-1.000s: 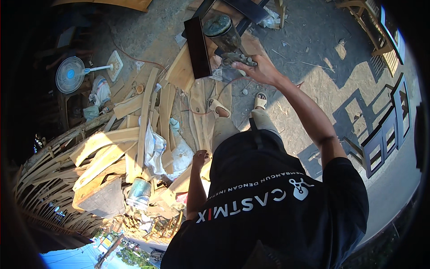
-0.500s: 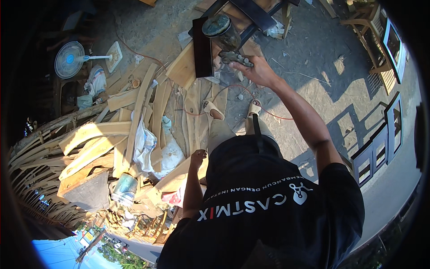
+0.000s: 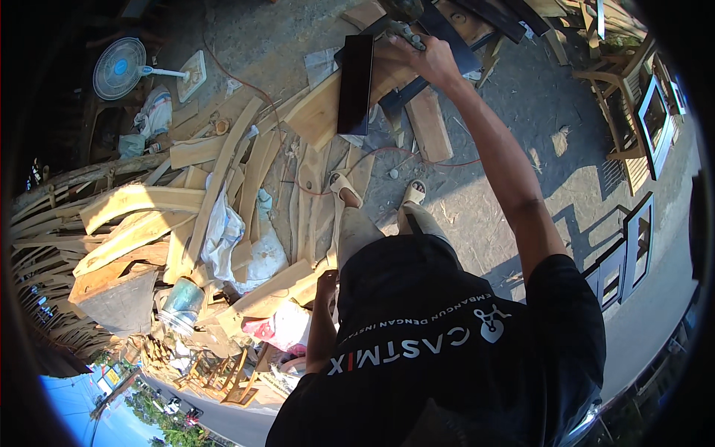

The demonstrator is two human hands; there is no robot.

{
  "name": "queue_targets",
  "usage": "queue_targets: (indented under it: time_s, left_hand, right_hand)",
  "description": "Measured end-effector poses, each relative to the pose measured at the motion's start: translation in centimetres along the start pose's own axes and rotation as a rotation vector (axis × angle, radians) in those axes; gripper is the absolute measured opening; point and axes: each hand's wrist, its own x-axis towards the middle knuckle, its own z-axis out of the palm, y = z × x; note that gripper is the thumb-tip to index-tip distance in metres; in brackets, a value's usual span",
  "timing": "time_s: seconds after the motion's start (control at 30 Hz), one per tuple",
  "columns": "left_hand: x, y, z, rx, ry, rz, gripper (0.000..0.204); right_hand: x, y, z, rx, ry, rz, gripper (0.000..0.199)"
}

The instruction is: The person sands a dark wooden panel by hand with sandpaper and then uses a spray gun to apply a finish to multiple dark wooden panels.

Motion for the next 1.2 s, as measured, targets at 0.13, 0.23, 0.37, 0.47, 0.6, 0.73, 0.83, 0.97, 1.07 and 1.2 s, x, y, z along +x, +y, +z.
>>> queue_targets:
  time_s: [0.13, 0.23, 0.37, 0.47, 0.6, 0.73, 0.83, 0.97, 1.07, 1.2]
  left_hand:
    - [0.3, -0.1, -0.1, -0.019, 0.0, -0.015, 0.03]
    - [1.8, -0.5, -0.8, -0.119, -0.018, -0.052, 0.03]
    - [4.9, 0.9, -2.0, -0.154, -0.036, -0.02, 0.026]
    - [6.8, 1.8, -3.4, -0.171, -0.06, 0.018, 0.025]
    - [8.9, 2.9, -5.1, -0.159, -0.073, 0.04, 0.027]
    - [10.7, 3.3, -6.8, -0.167, -0.101, 0.047, 0.026]
    - [11.9, 3.7, -8.7, -0.111, -0.12, 0.105, 0.025]
    - [12.8, 4.6, -11.5, -0.121, -0.142, 0.05, 0.025]
    - [14.6, 3.3, -14.4, -0.072, -0.132, 0.102, 0.025]
    - [16.7, 3.2, -18.1, 0.014, -0.141, 0.052, 0.03]
  right_hand:
    - [-3.0, -1.0, -1.2, 0.038, -0.243, 0.105, 0.065]
    - [-6.9, -3.3, -2.1, 0.1, -0.316, 0.091, 0.056]
    - [-11.4, -4.9, -2.2, 0.146, -0.351, 0.072, 0.056]
    - [-13.9, -6.2, -2.3, 0.145, -0.375, 0.034, 0.056]
    - [-15.5, -7.3, -1.9, 0.147, -0.434, 0.026, 0.054]
    - [-14.2, -8.0, -0.2, 0.075, -0.382, 0.103, 0.055]
    - [-11.2, -7.4, 1.4, 0.083, -0.24, 0.068, 0.058]
    - [-6.2, -8.1, 2.6, -0.027, -0.161, 0.144, 0.059]
    - [-3.1, -9.1, 3.4, 0.0, -0.064, 0.164, 0.058]
    - [-1.4, -8.8, 4.9, -0.039, 0.104, 0.081, 0.061]
